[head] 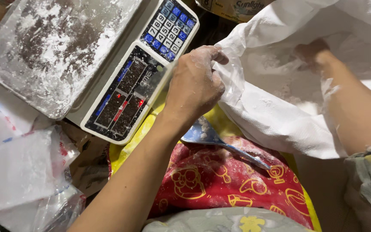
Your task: The person scoops white powder from a large sack into small plastic bags using a blue scoop. They place each bag on a digital scale, adjust the amount to reach a target weight, and then tie the bag closed. The finished bags are set aside on the floor.
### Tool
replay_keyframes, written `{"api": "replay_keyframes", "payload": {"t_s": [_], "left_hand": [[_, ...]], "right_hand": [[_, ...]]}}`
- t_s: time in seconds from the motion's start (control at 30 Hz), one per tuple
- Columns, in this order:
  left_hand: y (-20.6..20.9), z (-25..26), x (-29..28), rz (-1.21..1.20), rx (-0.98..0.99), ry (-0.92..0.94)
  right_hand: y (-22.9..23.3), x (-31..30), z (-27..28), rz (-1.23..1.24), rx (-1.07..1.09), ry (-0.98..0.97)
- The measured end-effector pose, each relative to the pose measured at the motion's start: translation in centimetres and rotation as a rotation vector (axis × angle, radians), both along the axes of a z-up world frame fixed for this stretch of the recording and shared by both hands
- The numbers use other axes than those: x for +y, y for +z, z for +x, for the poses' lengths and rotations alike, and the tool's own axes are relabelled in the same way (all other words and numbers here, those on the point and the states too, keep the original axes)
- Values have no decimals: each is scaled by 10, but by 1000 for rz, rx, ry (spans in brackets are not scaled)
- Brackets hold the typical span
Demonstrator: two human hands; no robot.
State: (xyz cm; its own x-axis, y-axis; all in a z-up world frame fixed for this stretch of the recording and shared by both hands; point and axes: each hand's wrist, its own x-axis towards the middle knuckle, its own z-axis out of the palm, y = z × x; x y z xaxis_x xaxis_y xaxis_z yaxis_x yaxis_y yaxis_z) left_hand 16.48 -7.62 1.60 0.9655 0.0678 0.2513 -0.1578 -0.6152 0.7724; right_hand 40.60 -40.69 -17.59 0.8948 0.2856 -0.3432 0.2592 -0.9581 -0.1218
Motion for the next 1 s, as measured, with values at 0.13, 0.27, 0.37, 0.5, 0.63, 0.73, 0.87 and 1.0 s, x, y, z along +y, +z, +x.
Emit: {"api": "replay_keyframes", "payload": {"t_s": [0.13, 0.27, 0.37, 0.5, 0.63, 0.73, 0.87, 1.0], "left_hand": [[-1, -1, -4, 1, 10, 19], [1, -3, -2, -1, 34, 38], [3, -5, 0, -4, 31, 41], [5, -7, 0, 1, -15, 23], [8, -8, 5, -18, 1, 0], [11, -12, 7, -21, -18, -5], [22, -17, 4, -142, 71, 9], [33, -20, 1, -316, 202, -4]], "right_hand": [[-25, 20, 5, -23, -500, -344], [-42, 53, -19, -110, -265, -300], [-40, 69, -27, 131, 41, -441], [-38, 68, -31, 359, 258, -468], [-31, 48, -30, 738, 534, -556], [-12, 19, -38, 1060, 694, -569], [28, 12, -37, 1045, 591, -714], [60, 7, -44, 954, 462, -754]]}}
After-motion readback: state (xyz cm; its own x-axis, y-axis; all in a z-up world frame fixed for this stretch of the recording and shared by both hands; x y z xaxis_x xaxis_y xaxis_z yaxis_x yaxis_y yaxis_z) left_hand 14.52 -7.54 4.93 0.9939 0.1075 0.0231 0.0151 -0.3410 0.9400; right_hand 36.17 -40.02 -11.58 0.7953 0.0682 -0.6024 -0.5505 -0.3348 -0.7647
